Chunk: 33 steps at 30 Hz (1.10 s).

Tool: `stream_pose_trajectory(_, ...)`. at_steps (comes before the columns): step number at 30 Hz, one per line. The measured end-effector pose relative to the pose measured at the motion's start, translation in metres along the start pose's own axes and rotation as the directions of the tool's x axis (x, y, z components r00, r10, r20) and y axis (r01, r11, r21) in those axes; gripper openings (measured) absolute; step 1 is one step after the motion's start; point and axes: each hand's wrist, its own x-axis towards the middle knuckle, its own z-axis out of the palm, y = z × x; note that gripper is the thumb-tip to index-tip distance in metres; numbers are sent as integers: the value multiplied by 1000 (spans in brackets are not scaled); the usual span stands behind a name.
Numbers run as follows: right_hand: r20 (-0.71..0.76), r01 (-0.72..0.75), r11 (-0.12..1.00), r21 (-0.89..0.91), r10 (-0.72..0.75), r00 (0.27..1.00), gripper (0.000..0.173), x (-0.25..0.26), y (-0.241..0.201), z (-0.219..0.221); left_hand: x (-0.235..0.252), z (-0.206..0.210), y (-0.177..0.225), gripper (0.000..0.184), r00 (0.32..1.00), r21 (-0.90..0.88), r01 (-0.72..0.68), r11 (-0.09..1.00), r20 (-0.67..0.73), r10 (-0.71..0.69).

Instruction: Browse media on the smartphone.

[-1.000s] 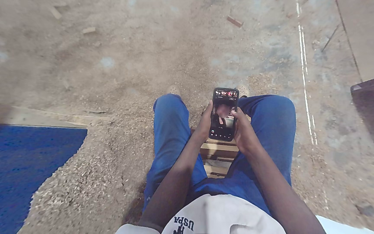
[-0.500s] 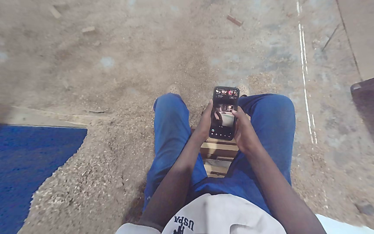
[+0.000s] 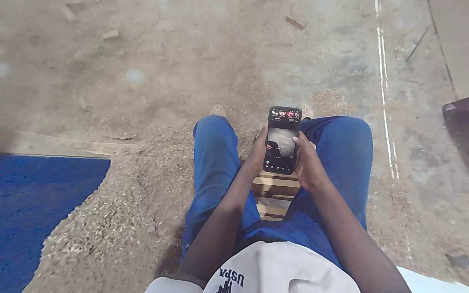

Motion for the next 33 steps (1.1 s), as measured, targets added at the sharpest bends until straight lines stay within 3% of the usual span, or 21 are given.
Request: stream_pose_trajectory(33,-9,-10,1000,4,10,1000,51,0,-2,0,1,-3,-3,68,1000,25,5,1000,24,-5)
